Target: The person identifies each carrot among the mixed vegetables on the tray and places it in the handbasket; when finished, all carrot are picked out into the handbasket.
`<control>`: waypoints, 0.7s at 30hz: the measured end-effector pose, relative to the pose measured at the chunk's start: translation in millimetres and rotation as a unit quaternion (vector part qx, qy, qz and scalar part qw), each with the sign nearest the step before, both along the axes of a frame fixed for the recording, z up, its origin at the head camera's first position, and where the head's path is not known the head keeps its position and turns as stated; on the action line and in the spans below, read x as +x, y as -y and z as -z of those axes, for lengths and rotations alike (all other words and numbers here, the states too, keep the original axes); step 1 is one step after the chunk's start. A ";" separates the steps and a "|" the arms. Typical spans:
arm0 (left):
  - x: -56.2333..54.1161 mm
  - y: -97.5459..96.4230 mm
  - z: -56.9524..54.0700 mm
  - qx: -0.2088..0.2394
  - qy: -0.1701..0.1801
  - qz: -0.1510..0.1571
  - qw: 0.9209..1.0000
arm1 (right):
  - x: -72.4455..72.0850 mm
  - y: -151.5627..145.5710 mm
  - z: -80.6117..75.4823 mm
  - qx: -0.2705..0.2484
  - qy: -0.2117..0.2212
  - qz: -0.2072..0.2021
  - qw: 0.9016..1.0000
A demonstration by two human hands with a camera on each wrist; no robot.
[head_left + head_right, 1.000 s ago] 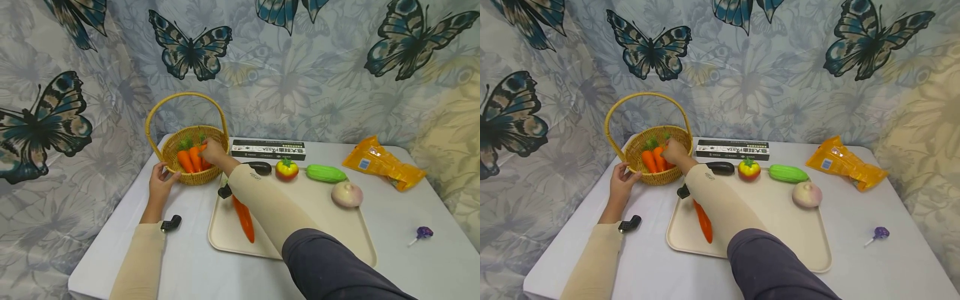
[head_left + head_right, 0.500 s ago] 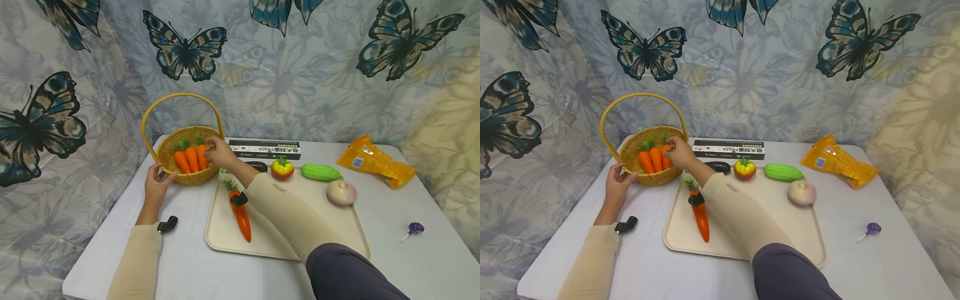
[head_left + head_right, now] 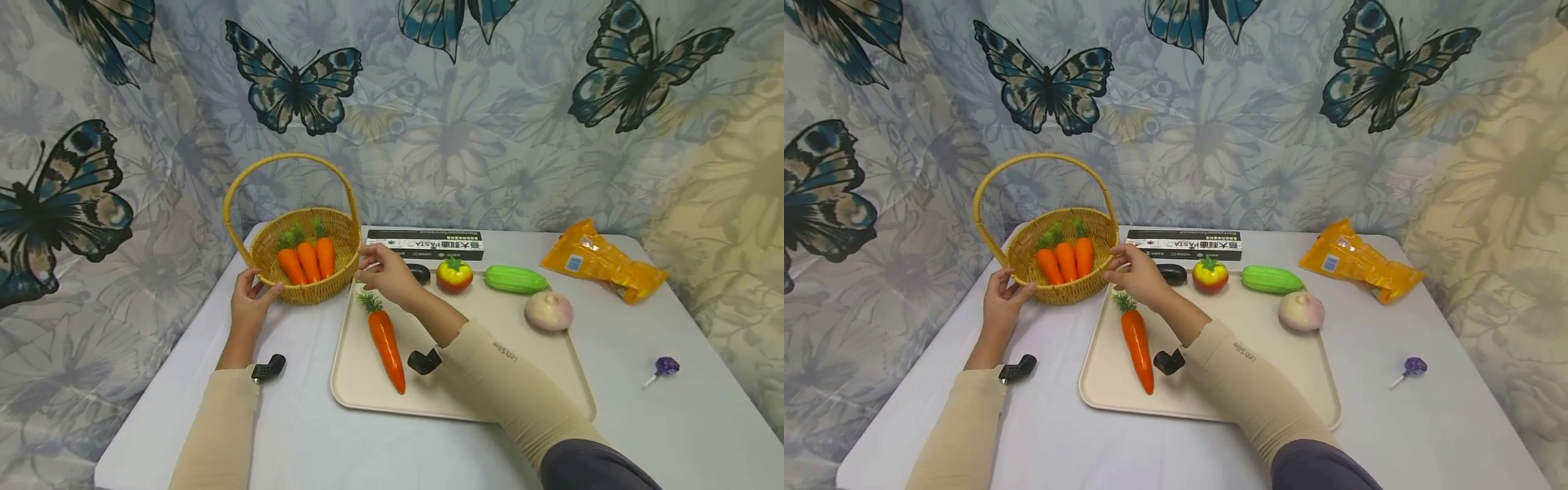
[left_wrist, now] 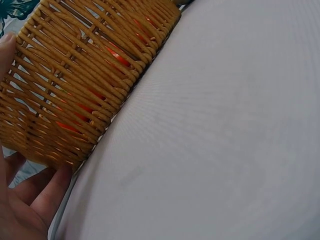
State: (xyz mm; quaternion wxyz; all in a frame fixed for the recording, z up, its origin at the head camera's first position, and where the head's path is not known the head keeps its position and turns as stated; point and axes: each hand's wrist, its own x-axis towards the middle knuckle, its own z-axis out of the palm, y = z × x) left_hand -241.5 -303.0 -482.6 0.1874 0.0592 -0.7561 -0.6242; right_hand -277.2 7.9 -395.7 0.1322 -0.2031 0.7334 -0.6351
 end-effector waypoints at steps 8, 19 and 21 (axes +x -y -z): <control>0.5 -0.6 0.3 -0.004 0.003 -0.005 1.000 | 26.0 -28.0 6.7 -0.005 0.013 0.028 1.000; 0.3 0.9 1.1 0.001 0.003 -0.003 1.000 | 54.9 -47.6 28.1 0.071 0.012 0.080 0.994; 0.2 0.4 0.6 0.003 0.004 -0.002 1.000 | 58.7 -49.4 32.7 0.082 0.012 0.083 0.993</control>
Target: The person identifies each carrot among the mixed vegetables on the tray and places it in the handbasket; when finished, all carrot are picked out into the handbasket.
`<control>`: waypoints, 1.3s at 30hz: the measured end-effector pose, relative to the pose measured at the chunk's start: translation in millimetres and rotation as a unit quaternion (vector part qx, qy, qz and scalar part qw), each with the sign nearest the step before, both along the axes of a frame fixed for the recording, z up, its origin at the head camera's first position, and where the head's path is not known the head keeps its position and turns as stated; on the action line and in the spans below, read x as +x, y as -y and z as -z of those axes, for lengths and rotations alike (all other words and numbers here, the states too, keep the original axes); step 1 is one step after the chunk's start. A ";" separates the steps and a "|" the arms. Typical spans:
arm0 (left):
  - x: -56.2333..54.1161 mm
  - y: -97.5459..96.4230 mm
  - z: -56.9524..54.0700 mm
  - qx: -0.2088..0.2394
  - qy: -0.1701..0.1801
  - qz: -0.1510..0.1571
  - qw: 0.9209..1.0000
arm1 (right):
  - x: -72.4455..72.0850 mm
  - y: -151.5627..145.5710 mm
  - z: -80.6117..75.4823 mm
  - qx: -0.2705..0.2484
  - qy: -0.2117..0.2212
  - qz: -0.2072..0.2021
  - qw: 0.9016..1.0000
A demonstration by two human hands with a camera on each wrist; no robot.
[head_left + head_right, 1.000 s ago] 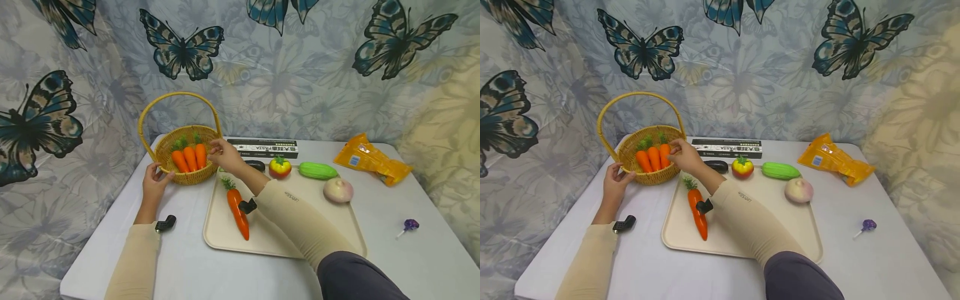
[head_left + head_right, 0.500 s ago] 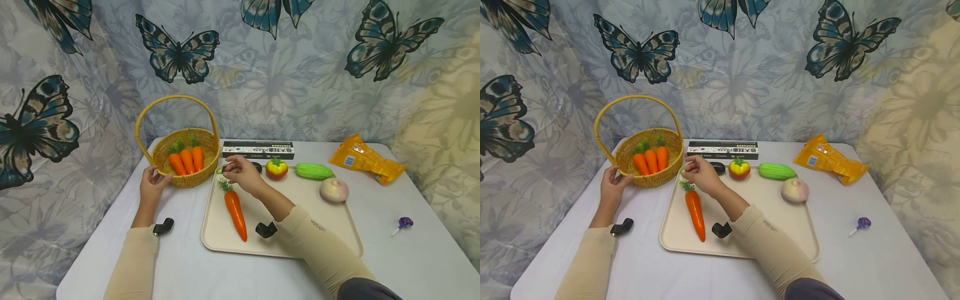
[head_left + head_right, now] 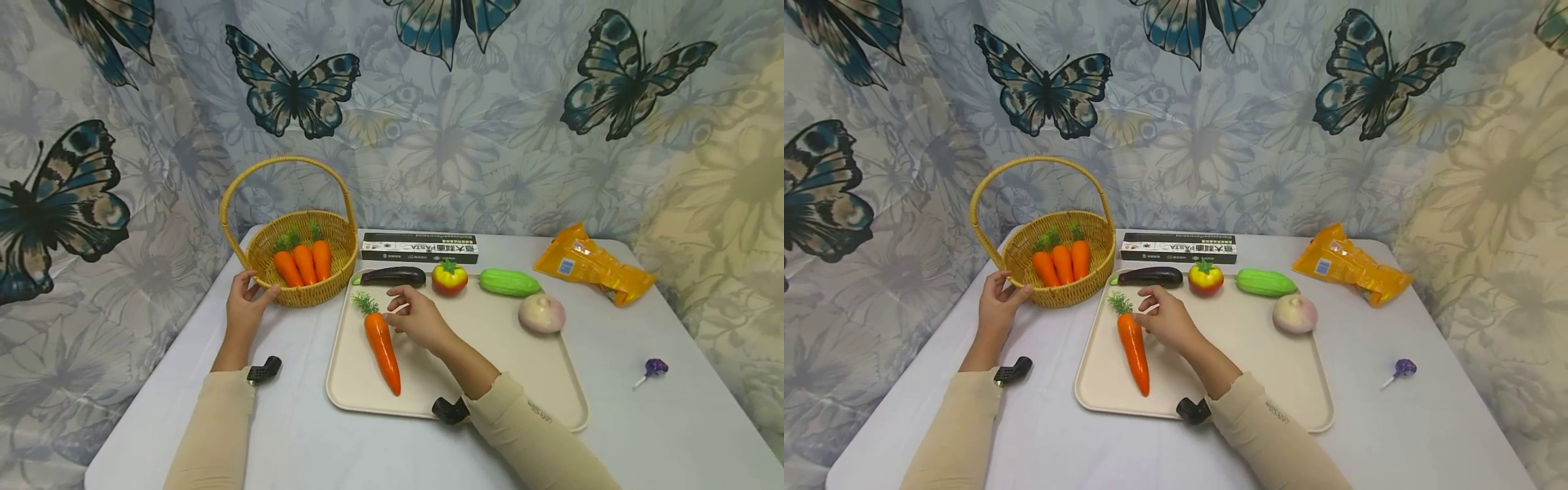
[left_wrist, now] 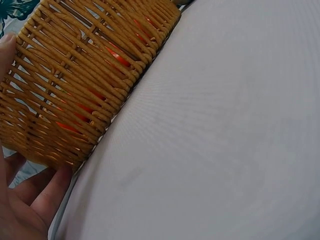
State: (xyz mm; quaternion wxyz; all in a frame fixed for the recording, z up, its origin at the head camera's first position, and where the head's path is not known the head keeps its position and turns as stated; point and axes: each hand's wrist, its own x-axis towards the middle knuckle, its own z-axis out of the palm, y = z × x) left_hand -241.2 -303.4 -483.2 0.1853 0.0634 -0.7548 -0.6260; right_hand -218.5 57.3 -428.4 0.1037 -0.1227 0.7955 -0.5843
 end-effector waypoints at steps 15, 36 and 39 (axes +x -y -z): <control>-1.7 -0.2 -4.3 0.006 -0.003 0.002 1.000 | 14.6 2.4 14.3 0.070 0.038 -0.027 0.996; 0.3 -0.4 -2.5 -0.003 -0.001 -0.002 1.000 | 13.7 29.3 17.0 0.140 0.074 -0.065 0.985; 0.4 -0.8 -2.8 -0.004 0.000 -0.002 1.000 | 14.1 28.6 16.8 0.122 0.079 -0.067 0.987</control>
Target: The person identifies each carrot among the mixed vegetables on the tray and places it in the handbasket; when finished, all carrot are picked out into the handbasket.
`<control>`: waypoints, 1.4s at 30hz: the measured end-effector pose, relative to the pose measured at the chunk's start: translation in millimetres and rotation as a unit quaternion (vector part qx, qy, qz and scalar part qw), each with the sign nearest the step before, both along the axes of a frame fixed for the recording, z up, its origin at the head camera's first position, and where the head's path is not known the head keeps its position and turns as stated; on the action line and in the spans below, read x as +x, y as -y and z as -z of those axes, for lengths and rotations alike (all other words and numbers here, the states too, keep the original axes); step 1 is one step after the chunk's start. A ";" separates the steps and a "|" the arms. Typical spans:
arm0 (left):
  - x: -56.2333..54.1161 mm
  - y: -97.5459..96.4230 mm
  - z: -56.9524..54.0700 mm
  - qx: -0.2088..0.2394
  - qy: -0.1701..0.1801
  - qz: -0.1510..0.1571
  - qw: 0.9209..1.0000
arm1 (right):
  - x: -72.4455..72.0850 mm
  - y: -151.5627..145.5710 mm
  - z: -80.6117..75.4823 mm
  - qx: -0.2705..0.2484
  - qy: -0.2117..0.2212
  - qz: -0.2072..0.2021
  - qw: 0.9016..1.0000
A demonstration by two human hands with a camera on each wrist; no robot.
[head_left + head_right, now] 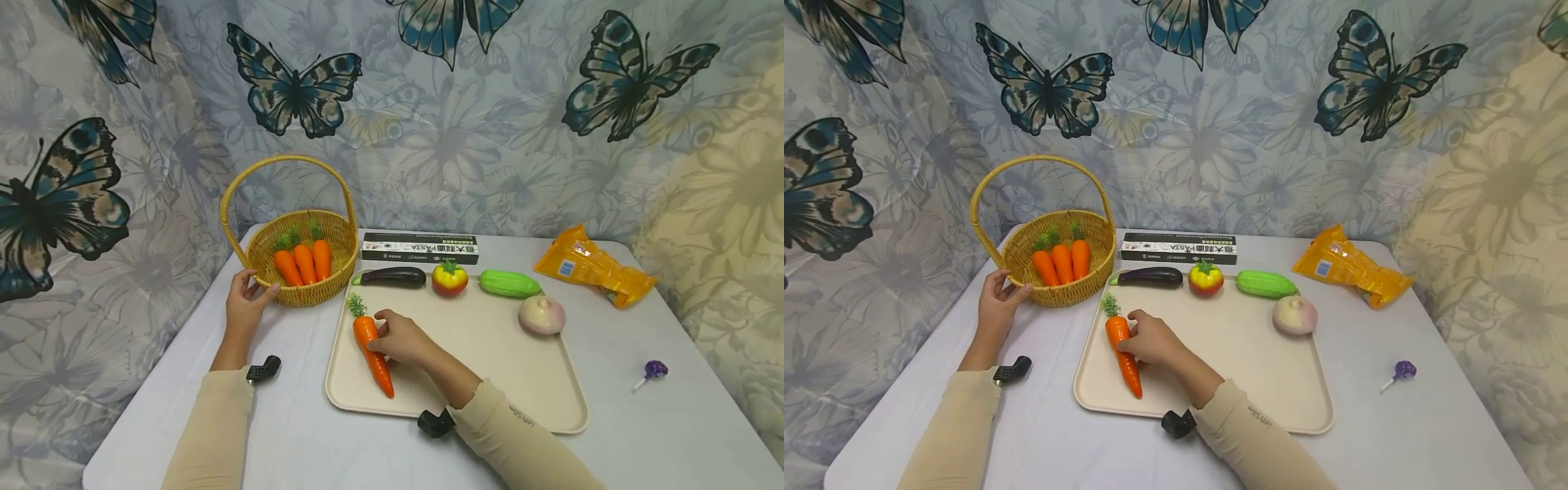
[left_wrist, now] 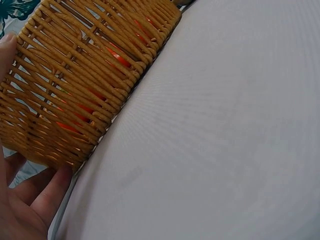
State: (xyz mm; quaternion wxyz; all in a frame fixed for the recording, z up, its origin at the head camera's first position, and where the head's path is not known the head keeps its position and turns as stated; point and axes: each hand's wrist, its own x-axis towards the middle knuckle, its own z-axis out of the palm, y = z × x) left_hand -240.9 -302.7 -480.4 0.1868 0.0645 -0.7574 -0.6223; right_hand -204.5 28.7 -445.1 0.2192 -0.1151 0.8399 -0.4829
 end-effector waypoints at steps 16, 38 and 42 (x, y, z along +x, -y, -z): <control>-0.1 1.0 2.9 0.004 0.003 0.001 1.000 | -11.8 -6.3 -14.0 -0.161 0.041 0.006 0.986; -1.6 2.3 3.0 -0.006 0.005 -0.003 1.000 | -78.4 18.6 -55.2 -0.159 -0.029 -0.040 0.986; -1.2 0.9 1.8 -0.001 0.002 -0.001 1.000 | -93.1 25.0 -53.8 -0.153 -0.037 -0.032 0.987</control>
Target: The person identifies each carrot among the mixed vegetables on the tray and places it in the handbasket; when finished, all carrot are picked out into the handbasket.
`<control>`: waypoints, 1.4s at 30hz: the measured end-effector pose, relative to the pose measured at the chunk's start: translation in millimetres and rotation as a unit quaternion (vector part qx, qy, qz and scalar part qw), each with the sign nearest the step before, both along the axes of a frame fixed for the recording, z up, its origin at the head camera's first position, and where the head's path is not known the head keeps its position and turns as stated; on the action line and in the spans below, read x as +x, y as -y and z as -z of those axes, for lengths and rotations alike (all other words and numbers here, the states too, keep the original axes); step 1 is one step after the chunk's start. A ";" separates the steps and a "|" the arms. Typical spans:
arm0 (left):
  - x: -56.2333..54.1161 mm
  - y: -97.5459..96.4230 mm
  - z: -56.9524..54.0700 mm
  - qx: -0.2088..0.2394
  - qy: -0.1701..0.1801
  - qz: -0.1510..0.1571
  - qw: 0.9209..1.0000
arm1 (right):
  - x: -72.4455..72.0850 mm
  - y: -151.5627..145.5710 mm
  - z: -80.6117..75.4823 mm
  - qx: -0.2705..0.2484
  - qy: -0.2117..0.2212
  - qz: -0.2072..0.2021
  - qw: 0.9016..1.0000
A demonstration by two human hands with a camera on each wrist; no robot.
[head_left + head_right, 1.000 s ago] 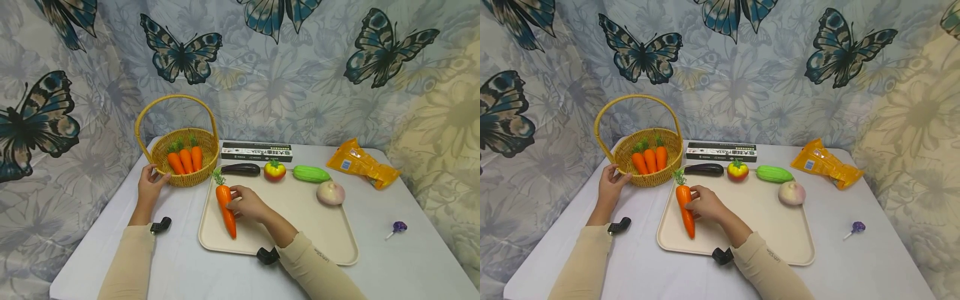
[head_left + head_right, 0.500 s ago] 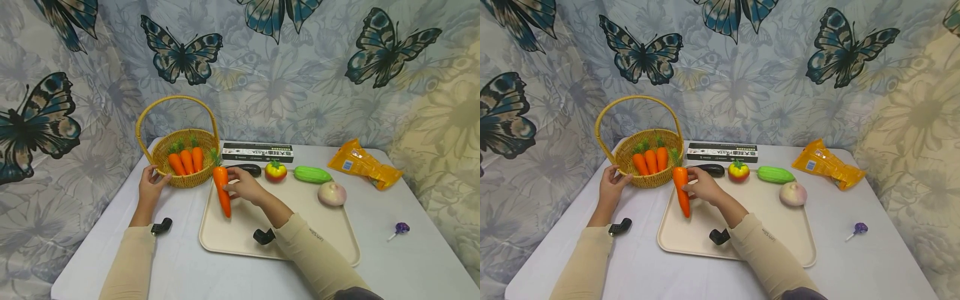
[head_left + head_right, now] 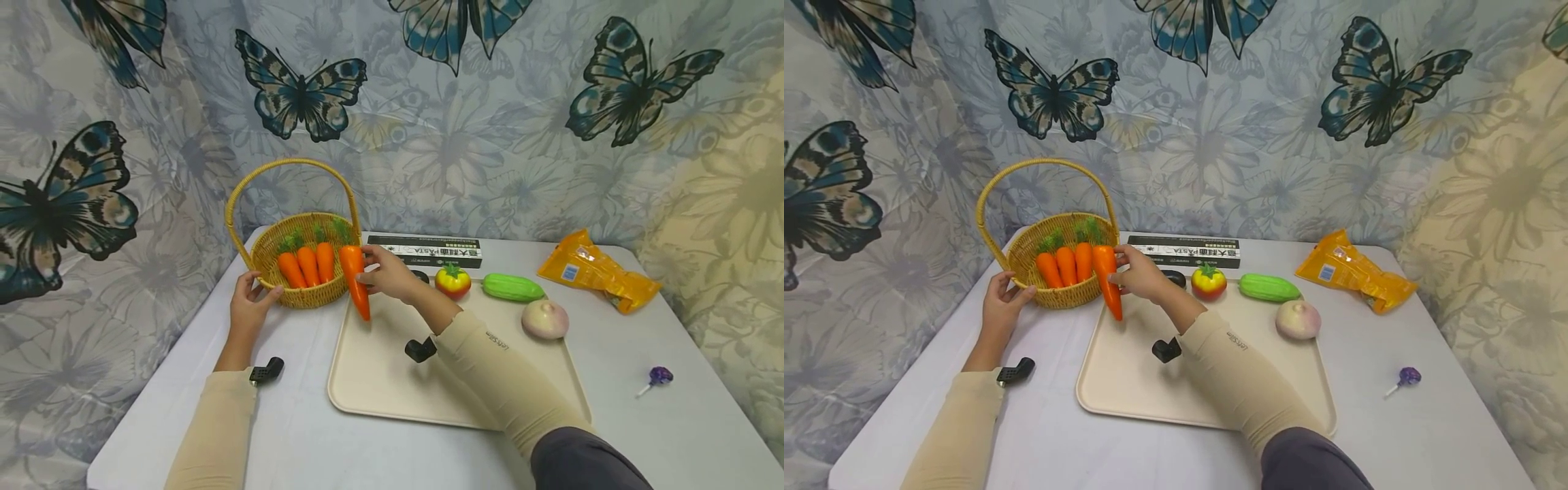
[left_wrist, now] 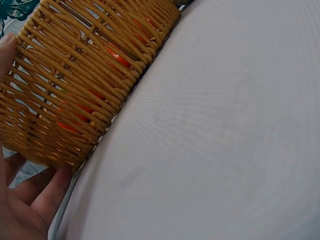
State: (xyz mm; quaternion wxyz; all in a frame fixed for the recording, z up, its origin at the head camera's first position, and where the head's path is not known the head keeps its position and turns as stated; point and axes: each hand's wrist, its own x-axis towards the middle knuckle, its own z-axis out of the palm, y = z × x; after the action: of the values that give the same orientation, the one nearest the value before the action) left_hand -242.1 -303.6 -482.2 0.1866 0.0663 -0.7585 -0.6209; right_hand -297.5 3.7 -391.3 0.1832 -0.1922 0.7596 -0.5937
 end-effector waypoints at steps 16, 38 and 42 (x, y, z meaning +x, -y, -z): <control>-1.1 0.2 1.0 0.003 -0.003 0.001 1.000 | -36.8 22.7 -25.9 0.028 -0.021 0.006 0.999; 9.5 -5.2 -13.4 0.010 0.004 0.010 1.000 | -73.3 61.9 -28.6 0.029 -0.056 0.055 0.996; 13.1 -8.9 -22.4 0.005 0.007 0.017 1.000 | -74.1 63.5 -22.2 0.015 -0.039 0.051 0.998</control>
State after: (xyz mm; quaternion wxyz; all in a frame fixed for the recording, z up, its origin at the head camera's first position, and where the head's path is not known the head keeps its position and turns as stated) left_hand -229.0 -294.7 -459.8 0.1702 0.0585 -0.7577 -0.6273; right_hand -371.7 -59.8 -369.1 0.1251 -0.1734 0.7839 -0.5829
